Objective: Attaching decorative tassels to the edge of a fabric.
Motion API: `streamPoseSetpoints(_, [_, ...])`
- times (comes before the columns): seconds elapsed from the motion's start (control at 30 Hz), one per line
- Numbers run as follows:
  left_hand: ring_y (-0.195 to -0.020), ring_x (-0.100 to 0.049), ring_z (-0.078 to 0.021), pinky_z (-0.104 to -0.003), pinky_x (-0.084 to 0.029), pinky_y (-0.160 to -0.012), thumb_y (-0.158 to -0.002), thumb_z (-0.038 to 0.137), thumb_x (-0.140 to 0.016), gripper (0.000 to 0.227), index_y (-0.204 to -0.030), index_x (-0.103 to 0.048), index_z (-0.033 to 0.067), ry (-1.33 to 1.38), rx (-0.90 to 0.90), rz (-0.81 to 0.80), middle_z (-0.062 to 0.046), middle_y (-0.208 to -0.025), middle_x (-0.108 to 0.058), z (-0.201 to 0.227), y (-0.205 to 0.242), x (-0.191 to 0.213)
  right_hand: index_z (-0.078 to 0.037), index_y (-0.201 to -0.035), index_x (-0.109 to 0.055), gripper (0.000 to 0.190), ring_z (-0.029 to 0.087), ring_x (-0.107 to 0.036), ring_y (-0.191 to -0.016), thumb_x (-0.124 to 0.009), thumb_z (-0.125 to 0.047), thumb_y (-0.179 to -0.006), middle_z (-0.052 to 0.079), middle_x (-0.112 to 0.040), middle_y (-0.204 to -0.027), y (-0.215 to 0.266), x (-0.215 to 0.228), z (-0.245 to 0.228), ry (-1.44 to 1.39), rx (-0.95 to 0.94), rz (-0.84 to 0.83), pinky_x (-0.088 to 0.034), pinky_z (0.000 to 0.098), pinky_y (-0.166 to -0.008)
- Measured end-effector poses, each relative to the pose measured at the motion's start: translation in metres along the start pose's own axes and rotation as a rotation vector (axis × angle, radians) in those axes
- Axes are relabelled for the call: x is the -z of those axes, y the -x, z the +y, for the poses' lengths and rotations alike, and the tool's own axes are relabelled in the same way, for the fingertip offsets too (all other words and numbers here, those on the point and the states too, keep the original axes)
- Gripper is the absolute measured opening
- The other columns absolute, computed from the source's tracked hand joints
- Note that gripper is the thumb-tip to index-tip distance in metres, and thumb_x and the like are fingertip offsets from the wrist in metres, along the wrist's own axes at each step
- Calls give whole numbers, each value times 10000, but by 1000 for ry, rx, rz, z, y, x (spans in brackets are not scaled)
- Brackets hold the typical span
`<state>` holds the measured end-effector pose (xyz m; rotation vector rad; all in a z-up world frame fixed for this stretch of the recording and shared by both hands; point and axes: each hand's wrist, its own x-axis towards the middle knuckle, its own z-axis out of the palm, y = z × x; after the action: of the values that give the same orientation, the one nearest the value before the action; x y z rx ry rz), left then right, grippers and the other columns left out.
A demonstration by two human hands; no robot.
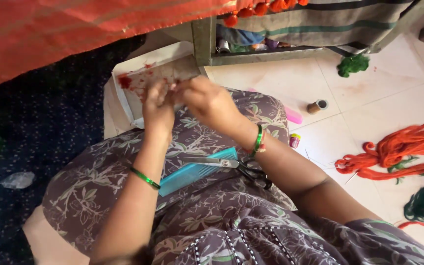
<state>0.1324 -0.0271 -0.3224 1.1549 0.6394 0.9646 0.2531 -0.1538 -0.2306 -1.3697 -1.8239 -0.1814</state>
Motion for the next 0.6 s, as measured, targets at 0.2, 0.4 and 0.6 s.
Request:
streamPoseSetpoints(0.2, [-1553,-374,-246,-383,-316,-1283,-1032,210,-712,569,-1520,-490,21,-217,-324,-327,-153,-1628,-431,88,-11,-63,-61,-1090,-702,195,327,-698,-893,-675,10,-910,119,-707,-959,38,54,21,226,-282,68,-565,438,-795])
streamPoseSetpoints(0.4, [-1314,-585,-199,-394,-425,-1210,-1099,278,-690,439,-1424,-650,-16,199,-101,-690,-97,-1400,-685,91,-42,-136,-64,-1100,-726,240,318,-686,-796,-725,-63,-859,128,-698,-913,131,64,37,479,-477,-433,-562,433,-696])
streamPoseSetpoints(0.6, [-1269,-666,-273,-489,-518,-1088,-1089,336,-584,385,-1362,-620,66,609,347,-777,-111,-1364,-677,100,-33,-151,-69,-998,-729,200,334,-682,-933,-768,-82,-802,111,-708,-1032,135,72,24,209,-407,-236,-558,429,-780])
